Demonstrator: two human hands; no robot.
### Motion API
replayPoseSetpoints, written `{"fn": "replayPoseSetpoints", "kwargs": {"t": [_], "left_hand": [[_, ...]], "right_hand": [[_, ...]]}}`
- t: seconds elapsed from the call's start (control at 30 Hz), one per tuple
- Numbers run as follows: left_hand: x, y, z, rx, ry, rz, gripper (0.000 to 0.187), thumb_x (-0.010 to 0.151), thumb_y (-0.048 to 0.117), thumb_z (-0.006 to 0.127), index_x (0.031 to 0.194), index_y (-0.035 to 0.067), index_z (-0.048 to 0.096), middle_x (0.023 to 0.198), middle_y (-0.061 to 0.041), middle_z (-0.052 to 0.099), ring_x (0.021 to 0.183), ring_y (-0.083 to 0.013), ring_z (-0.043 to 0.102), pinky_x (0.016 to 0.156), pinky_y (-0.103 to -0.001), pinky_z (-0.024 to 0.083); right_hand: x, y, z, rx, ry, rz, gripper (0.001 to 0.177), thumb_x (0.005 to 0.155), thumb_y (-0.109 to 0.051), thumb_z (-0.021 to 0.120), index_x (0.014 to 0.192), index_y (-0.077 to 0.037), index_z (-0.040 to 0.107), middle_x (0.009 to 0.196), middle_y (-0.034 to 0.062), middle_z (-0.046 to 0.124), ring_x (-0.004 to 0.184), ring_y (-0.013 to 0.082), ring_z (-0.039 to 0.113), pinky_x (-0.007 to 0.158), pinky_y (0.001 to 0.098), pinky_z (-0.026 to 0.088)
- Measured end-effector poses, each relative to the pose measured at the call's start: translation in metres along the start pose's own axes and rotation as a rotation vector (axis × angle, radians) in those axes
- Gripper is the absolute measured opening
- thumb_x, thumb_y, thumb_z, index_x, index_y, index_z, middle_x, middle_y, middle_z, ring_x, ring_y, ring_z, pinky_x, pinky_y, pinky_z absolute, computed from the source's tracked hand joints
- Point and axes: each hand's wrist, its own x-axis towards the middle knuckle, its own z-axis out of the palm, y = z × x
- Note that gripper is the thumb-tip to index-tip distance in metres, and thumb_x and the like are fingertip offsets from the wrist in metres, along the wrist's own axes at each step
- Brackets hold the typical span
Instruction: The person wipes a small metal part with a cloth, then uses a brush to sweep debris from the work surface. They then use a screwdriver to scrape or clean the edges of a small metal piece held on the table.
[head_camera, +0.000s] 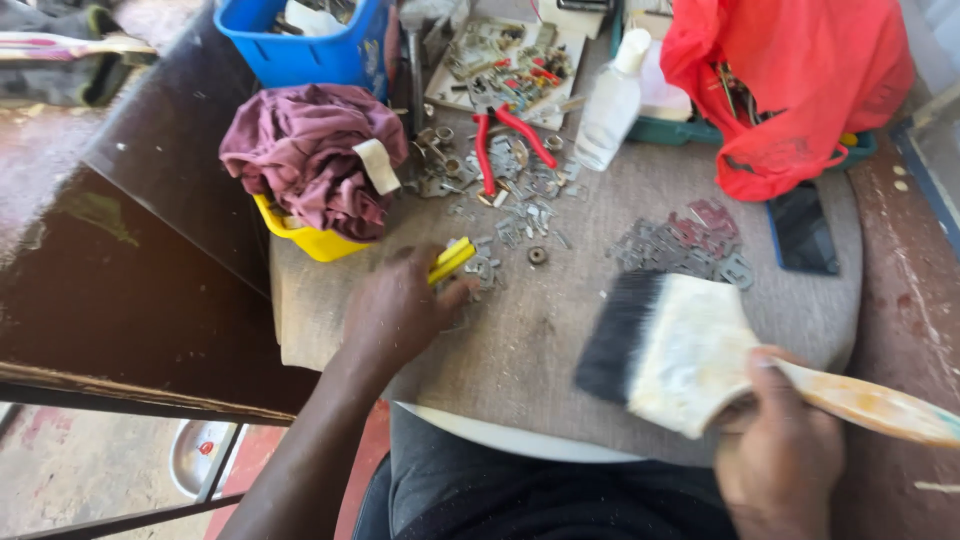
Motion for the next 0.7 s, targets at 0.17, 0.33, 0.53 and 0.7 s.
{"fn": "replayPoseSetpoints", "kwargs": {"t": [0.17, 0.33, 0.53, 0.7], "left_hand": [[-0.004, -0.019, 0.000, 0.090, -0.041, 0.022, 0.068, 0.089, 0.066, 0.073, 0.138, 0.020, 0.059, 0.112, -0.013, 0.075, 0.094, -0.0413, 0.073, 0.068, -0.057, 0.056], [0.007, -0.030, 0.000, 0.078, -0.052, 0.033, 0.073, 0.091, 0.064, 0.070, 0.144, 0.016, 0.058, 0.121, -0.019, 0.072, 0.100, -0.0431, 0.071, 0.073, -0.057, 0.056], [0.004, -0.032, -0.003, 0.112, -0.027, 0.028, 0.059, 0.096, 0.062, 0.065, 0.132, 0.015, 0.063, 0.112, -0.016, 0.074, 0.095, -0.0427, 0.072, 0.068, -0.058, 0.055], [-0.004, -0.028, 0.000, 0.038, 0.139, 0.084, 0.046, 0.096, 0.046, 0.065, 0.131, 0.016, 0.068, 0.111, -0.017, 0.073, 0.089, -0.0458, 0.072, 0.067, -0.061, 0.054]], "right_hand": [[-0.032, 0.023, 0.018, -0.054, -0.030, 0.107, 0.031, 0.096, -0.018, 0.071, 0.126, -0.009, 0.067, 0.121, 0.0108, 0.075, 0.103, 0.0227, 0.075, 0.076, 0.0421, 0.062], [-0.052, 0.002, 0.036, -0.043, -0.120, 0.217, 0.038, 0.095, -0.011, 0.067, 0.131, -0.001, 0.061, 0.117, 0.0218, 0.071, 0.103, 0.0307, 0.071, 0.085, 0.0451, 0.060], [-0.024, 0.020, 0.044, -0.084, -0.036, 0.065, 0.021, 0.095, -0.019, 0.070, 0.116, -0.015, 0.072, 0.111, 0.0062, 0.076, 0.094, 0.0205, 0.076, 0.065, 0.0425, 0.064], [-0.054, 0.007, 0.056, 0.033, -0.126, 0.112, 0.031, 0.092, -0.014, 0.071, 0.121, -0.004, 0.065, 0.118, 0.0130, 0.071, 0.114, 0.0224, 0.071, 0.102, 0.0373, 0.060]]}}
